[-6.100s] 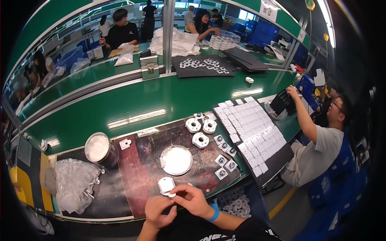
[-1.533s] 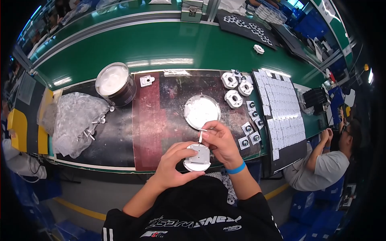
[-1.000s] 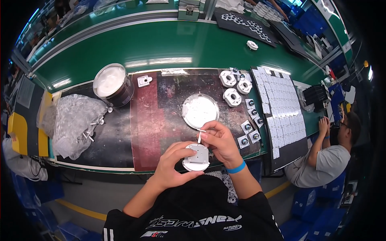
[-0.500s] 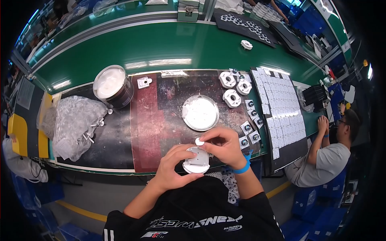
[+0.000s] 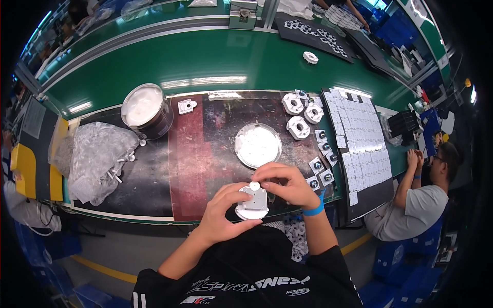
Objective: The recorder is assembling components for light bulbs, including applying thermal paste and fitting housing parts together at a factory workbench.
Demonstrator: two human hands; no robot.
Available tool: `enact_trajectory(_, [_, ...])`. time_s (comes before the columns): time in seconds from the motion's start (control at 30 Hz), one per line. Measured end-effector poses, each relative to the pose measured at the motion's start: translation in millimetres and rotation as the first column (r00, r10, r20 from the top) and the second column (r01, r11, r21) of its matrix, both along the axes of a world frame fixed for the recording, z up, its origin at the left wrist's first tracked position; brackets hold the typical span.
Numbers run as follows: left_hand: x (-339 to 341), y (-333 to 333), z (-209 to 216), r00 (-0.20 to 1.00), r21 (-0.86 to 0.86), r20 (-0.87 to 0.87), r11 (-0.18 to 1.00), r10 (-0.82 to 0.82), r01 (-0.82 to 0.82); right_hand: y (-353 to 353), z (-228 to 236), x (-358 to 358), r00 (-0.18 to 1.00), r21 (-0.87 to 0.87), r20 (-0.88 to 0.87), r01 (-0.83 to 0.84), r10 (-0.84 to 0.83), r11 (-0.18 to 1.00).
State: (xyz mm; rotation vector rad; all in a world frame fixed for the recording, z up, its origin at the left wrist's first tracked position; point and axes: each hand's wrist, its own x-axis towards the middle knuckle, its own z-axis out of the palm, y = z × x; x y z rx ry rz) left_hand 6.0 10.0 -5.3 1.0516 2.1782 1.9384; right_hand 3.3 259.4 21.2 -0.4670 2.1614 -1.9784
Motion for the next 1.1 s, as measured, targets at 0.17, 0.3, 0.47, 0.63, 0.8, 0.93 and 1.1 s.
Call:
enact_trajectory(0.17, [-8, 1, -10, 0.990, 0.055, 0.079, 0.991, 0.116, -0.121, -4, -21, 22, 0.957, -0.198, 0.140, 0.279, -0.255, 0.940])
enact_trajectory(0.3, [-46, 4, 17, 0.938, -0.135, 0.006, 0.930, 0.347, -0.343, -6, -39, 53, 0.875, -0.038, 0.115, 0.478, -0.471, 0.878])
enact_trajectory(0.47, [-117, 20, 34, 0.895, -0.224, -0.276, 0.882, 0.351, -0.415, -13, -52, 71, 0.780, 0.369, -0.291, 0.626, -0.554, 0.687])
enact_trajectory(0.63, [-208, 68, 7, 0.874, -0.151, -0.246, 0.875, 0.418, -0.461, -23, -59, 68, 0.731, 0.425, -0.579, 0.649, -0.362, 0.631])
enact_trajectory(0.8, [-304, 110, -40, 0.883, -0.281, -0.228, 0.841, 0.410, -0.463, -20, -61, 69, 0.749, 0.430, -0.573, 0.620, -0.331, 0.656])
enact_trajectory(0.93, [-349, 118, -65, 0.894, -0.318, -0.291, 0.847, 0.341, -0.426, -20, -62, 69, 0.766, 0.422, -0.549, 0.600, -0.336, 0.679])
enact_trajectory(1.1, [-381, 106, -64, 0.930, -0.543, -0.274, 0.760, 0.243, -0.358, -19, -58, 68, 0.770, 0.418, -0.544, 0.594, -0.334, 0.688])
